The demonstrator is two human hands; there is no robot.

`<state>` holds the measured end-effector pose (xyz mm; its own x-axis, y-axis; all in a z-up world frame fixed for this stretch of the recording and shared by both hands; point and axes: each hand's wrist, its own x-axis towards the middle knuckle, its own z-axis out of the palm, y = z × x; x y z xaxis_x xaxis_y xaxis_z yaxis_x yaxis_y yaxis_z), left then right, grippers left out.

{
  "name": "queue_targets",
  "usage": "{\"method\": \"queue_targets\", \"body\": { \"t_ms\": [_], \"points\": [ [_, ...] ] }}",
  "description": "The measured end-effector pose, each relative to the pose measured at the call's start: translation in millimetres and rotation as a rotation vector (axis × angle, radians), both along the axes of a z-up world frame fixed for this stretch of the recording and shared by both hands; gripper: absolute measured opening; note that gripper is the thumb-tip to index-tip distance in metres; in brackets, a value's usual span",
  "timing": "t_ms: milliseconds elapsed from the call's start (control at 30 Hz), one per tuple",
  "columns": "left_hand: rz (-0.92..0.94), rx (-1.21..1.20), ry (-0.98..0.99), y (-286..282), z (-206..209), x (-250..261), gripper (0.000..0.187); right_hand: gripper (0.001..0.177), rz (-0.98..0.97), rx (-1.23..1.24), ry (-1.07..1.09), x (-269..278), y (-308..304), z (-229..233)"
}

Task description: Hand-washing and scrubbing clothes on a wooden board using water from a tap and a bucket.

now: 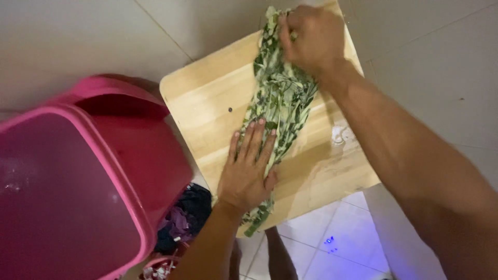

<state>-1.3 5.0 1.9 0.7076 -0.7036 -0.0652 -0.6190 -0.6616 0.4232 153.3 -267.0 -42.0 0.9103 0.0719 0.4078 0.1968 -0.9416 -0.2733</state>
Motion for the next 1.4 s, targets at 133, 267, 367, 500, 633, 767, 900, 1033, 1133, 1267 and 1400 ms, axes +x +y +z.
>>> {"method": "queue_targets", "body": {
  "t_ms": [133,267,367,500,633,767,900,1033,1133,1267,1400],
  "points": [
    [-0.011,0.012,-0.010,-6,9,5,0.071,0.016,0.313,0.170,0.058,-83,69,16],
    [-0.191,0.613,0.554,-10,33,17,0.068,0.022,0.654,0.079,0.658,-172,136,27],
    [-0.087,-0.099,-0.379,13,-45,-11,0.023,0.034,0.860,0.201,0.323,-155,107,-16],
    [0.016,-0.004,-0.020,-5,-3,0,0.069,0.025,0.472,-0.238,0.124,-13,4,-29],
    [-0.001,-0.021,-0.041,-3,3,4,0.069,0.038,-0.034,0.137,0.064,19,-7,9],
    [0.021,-0.021,-0.029,-5,2,1,0.067,0.039,-0.180,0.272,0.268,-10,6,25],
    [0.023,-0.054,-0.033,-3,7,-2,0.068,0.061,-0.161,0.322,-0.104,-87,36,43],
    [0.008,-0.106,-0.055,0,0,3,0.065,0.042,-0.574,0.691,-0.010,-202,110,34],
    [0.043,-0.139,-0.055,-1,-1,6,0.055,0.031,-0.646,0.839,0.155,-293,190,7],
    [0.128,0.245,0.169,-49,35,49,0.039,0.071,-0.572,0.507,0.242,-342,271,-45],
    [0.206,-0.048,-0.077,-81,43,69,0.064,0.077,-0.574,0.489,0.331,-305,262,25]
  ]
}}
